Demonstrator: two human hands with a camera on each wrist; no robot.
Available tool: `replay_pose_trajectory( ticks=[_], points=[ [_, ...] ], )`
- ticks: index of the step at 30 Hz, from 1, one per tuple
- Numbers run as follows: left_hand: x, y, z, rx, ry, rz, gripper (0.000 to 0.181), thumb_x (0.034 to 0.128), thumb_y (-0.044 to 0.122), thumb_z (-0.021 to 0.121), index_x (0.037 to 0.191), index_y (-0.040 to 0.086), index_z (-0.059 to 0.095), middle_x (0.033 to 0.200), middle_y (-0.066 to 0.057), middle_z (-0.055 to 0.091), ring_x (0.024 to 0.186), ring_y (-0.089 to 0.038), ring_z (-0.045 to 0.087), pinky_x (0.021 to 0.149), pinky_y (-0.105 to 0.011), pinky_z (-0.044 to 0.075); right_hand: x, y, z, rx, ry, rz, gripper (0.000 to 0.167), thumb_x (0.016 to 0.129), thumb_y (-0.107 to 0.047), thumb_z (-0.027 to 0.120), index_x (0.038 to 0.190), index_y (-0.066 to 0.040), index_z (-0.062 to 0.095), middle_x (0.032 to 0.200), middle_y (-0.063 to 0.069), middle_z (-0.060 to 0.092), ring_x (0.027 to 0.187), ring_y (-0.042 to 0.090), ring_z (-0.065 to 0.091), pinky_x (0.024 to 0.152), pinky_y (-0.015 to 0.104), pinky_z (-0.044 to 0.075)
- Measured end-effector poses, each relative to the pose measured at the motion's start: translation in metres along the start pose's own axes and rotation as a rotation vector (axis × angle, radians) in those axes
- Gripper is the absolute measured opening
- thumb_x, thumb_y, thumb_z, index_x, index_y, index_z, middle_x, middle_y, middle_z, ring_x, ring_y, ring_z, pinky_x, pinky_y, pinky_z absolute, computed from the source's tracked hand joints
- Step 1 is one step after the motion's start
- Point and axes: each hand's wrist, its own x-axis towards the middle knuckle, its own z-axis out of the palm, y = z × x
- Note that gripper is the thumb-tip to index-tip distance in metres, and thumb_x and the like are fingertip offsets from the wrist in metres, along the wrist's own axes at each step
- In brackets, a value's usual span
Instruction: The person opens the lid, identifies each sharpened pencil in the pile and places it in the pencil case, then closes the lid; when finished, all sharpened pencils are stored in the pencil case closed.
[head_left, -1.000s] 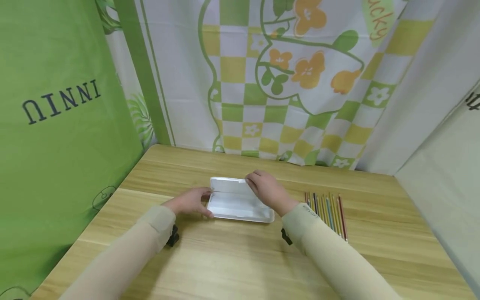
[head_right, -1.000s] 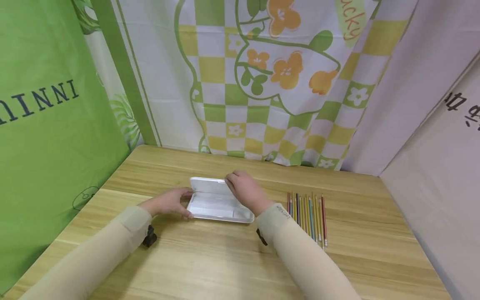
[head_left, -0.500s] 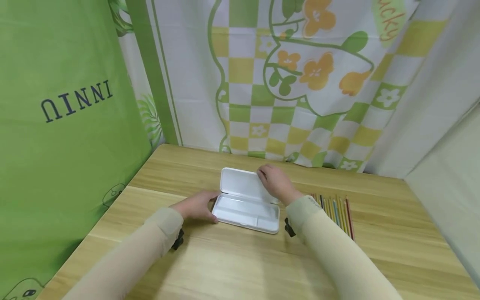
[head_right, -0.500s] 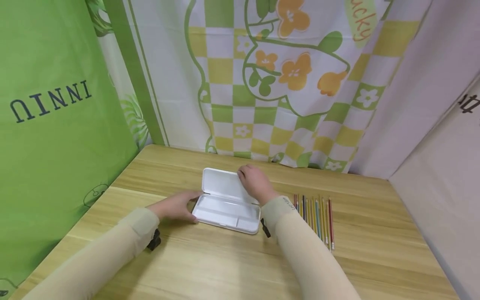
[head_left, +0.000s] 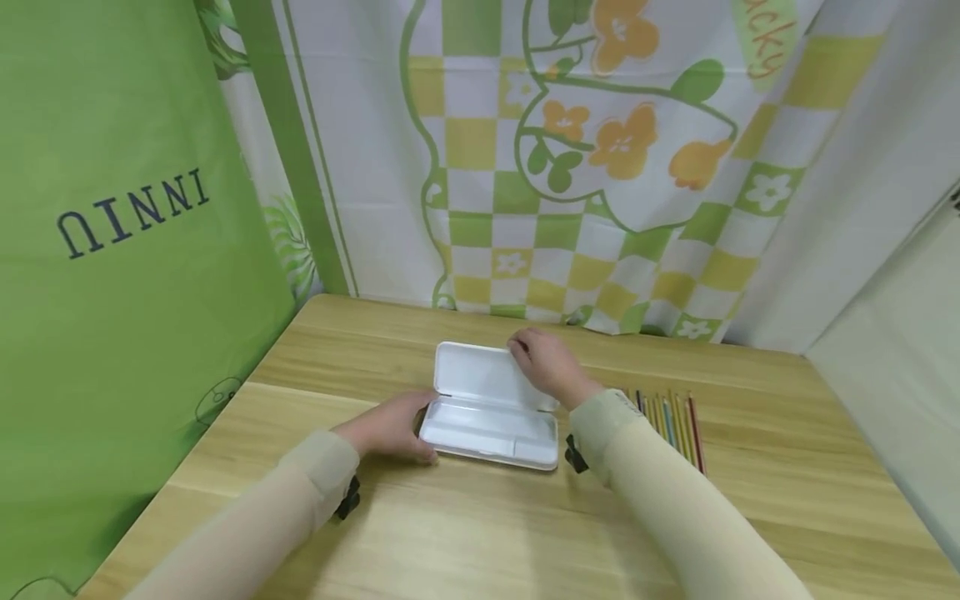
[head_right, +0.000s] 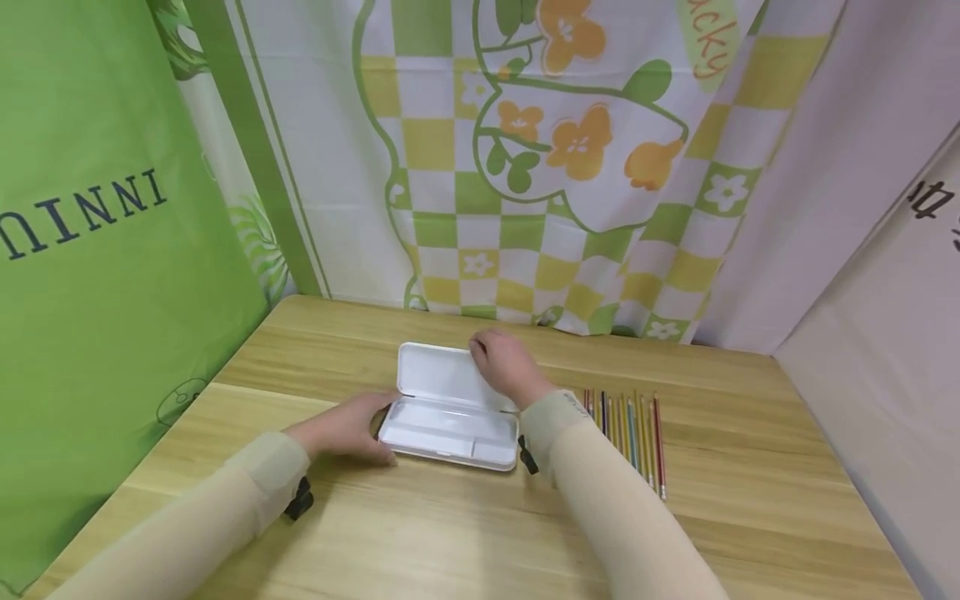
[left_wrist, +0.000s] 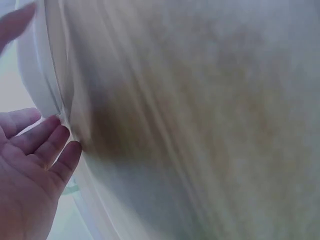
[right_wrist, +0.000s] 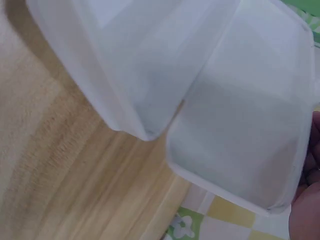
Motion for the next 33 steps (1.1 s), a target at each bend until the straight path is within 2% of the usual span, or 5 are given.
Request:
replay_pose_trajectory(
  ticks=[9,16,20,28,33],
  points=[
    [-0.013,0.010,0.000,0.081,-0.026,-0.089,0.091,0.0913,0.039,0.080,0.156,-0.007,0.036,0.160,-0.026,0.037,0.146,-0.044,0.035,0.121,-0.054,0.029,-0.024,-0.002,-0.026,0.098,0.047,-0.030,0.028,0.108,-0.011,0.052,0.118,0.008,0.070,0.113,0.020,0.071,0.105,0.035,0.067,0.092,0.052,0.055],
    [-0.013,0.006,0.000,0.172,-0.036,-0.029,0.089,0.0955,0.043,0.074,0.156,-0.009,0.034,0.160,-0.028,0.035,0.145,-0.047,0.035,0.120,-0.056,0.028,-0.051,0.017,-0.038,0.053,0.005,-0.045,0.030,0.108,-0.012,0.051,0.118,0.009,0.071,0.118,0.025,0.070,0.109,0.041,0.066,0.094,0.056,0.053],
    [-0.012,0.009,-0.002,0.211,-0.074,-0.035,0.090,0.0974,0.045,0.071,0.157,-0.010,0.031,0.161,-0.029,0.031,0.147,-0.048,0.031,0.121,-0.058,0.025,-0.066,0.023,-0.047,-0.016,-0.037,-0.052,0.032,0.108,-0.013,0.051,0.122,0.009,0.069,0.123,0.027,0.068,0.118,0.046,0.062,0.103,0.059,0.047],
    [-0.020,0.020,-0.009,0.372,-0.170,-0.042,0.089,0.1038,0.054,0.055,0.160,-0.008,0.024,0.167,-0.024,0.019,0.155,-0.041,0.016,0.121,-0.066,0.015,-0.094,0.034,-0.061,-0.095,-0.107,0.054,0.048,0.112,-0.024,0.042,0.143,0.012,0.053,0.144,0.032,0.054,0.135,0.051,0.048,0.115,0.062,0.034],
    [-0.021,0.015,-0.008,0.322,-0.152,-0.023,0.089,0.1039,0.052,0.056,0.160,-0.009,0.022,0.167,-0.024,0.016,0.155,-0.042,0.014,0.121,-0.067,0.011,-0.110,0.044,-0.067,-0.125,-0.126,0.067,0.049,0.112,-0.023,0.044,0.143,0.014,0.051,0.145,0.034,0.051,0.135,0.052,0.047,0.115,0.062,0.034]
  ],
)
